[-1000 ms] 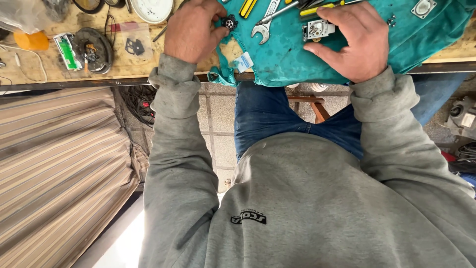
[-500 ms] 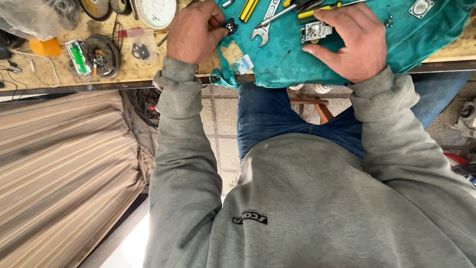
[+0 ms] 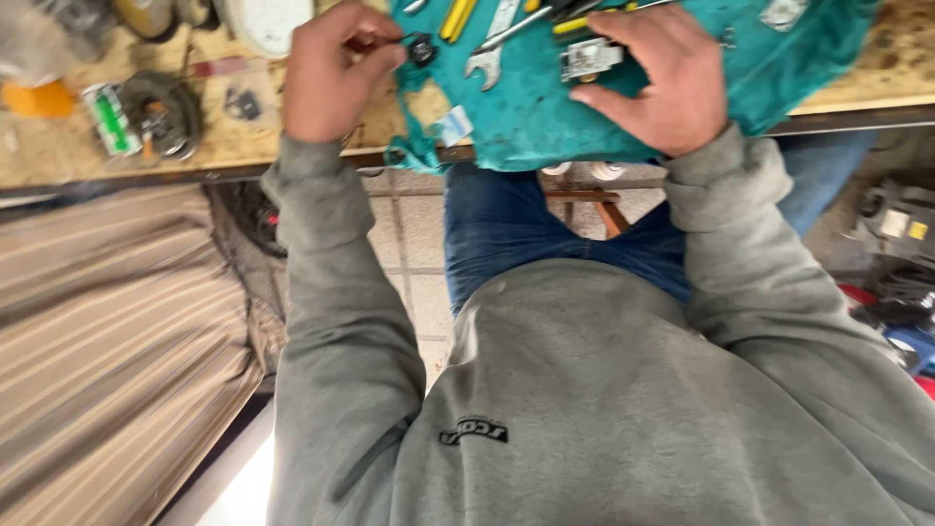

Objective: Disassembling and inspecting a small engine carburetor on a workbench.

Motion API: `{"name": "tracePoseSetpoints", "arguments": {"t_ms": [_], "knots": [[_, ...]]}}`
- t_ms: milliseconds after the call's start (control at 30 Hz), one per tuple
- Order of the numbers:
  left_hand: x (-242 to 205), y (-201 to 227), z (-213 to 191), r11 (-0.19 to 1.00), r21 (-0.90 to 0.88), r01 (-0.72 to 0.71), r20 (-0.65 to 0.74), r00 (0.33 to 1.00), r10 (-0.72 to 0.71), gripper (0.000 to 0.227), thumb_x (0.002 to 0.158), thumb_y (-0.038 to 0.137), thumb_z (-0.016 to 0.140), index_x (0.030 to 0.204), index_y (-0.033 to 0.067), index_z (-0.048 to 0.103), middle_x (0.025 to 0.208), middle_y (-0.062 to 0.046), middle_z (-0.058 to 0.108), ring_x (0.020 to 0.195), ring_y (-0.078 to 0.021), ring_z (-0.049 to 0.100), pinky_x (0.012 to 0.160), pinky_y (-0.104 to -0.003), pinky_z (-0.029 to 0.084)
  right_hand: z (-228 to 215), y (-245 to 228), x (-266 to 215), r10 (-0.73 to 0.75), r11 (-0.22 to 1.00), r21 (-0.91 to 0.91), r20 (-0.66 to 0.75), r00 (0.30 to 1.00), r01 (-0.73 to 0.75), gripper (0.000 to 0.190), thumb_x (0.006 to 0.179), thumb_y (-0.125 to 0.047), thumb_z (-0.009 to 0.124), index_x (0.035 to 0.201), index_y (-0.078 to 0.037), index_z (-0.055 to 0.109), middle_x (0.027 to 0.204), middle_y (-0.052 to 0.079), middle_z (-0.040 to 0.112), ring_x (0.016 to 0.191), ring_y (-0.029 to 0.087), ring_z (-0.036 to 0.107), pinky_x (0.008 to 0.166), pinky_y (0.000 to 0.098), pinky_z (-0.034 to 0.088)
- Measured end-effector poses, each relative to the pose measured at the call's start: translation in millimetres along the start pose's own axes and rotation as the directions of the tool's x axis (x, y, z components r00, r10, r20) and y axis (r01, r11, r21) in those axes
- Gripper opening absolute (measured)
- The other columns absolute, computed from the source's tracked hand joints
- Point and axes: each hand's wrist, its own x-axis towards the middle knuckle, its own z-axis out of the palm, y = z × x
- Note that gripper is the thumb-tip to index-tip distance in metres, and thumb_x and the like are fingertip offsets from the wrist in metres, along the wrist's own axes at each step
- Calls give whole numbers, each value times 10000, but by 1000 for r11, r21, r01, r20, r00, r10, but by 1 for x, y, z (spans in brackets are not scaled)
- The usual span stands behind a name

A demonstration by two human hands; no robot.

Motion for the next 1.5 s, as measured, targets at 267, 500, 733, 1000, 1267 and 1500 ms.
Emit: {"name": "tracePoseSetpoints", "arguments": {"t_ms": [267, 500, 733, 1000, 1267, 1500], "knots": [[12, 68, 68, 989, -136, -59, -69, 996, 50, 156, 909, -81, 759, 1045, -12, 731, 886, -81, 689, 690, -150, 543, 610, -277, 420, -1, -4, -5, 72, 996, 46, 5, 997, -72, 480, 891, -26, 954, 1272, 117, 699, 1220, 231, 703, 1036, 376, 675, 935, 435, 544], [-5, 39, 47, 994, -105, -7, -271, 962, -22, 171, 907, -124, 715, 1038, -21, 678, 918, -94, 702, 741, -166, 597, 679, -273, 504, -1, -2, -6, 35, 999, 15, 7, 999, -35, 448, 929, -44, 953, 1273, 115, 714, 1234, 213, 732, 1017, 373, 678, 921, 435, 535], [-39, -8, 16, 893, -421, 156, -382, 863, -331, 141, 972, -63, 637, 1075, 28, 606, 975, -95, 706, 759, -142, 591, 637, -252, 485, 0, -5, -4, 35, 998, 42, 2, 999, -35, 447, 913, 9, 946, 1269, 156, 719, 1227, 252, 726, 1044, 398, 665, 950, 451, 526], [-31, -1, 0, 888, -449, 103, -458, 827, -327, 205, 992, -56, 694, 1170, 25, 635, 973, -88, 698, 785, -155, 646, 626, -260, 509, 1, -1, -7, 38, 998, 55, 0, 999, -38, 470, 882, 31, 964, 1269, 146, 723, 1176, 252, 712, 996, 385, 646, 926, 450, 525], [-26, 16, -26, 933, -338, 127, -331, 912, -244, 204, 1031, -95, 636, 1195, 22, 605, 1000, -99, 671, 801, -184, 665, 650, -265, 524, 1, 0, -8, 22, 1000, 3, 0, 1000, -22, 461, 905, -27, 960, 1276, 124, 732, 1196, 235, 726, 1041, 385, 662, 944, 453, 544], [-24, 19, -51, 990, -87, 108, -232, 965, -126, 297, 907, -214, 686, 1166, -80, 631, 1026, -164, 709, 804, -200, 635, 721, -289, 556, 1, 2, -10, 28, 999, 19, -3, 1000, -28, 459, 914, -14, 951, 1287, 136, 731, 1207, 248, 724, 1018, 385, 650, 932, 448, 533]]}}
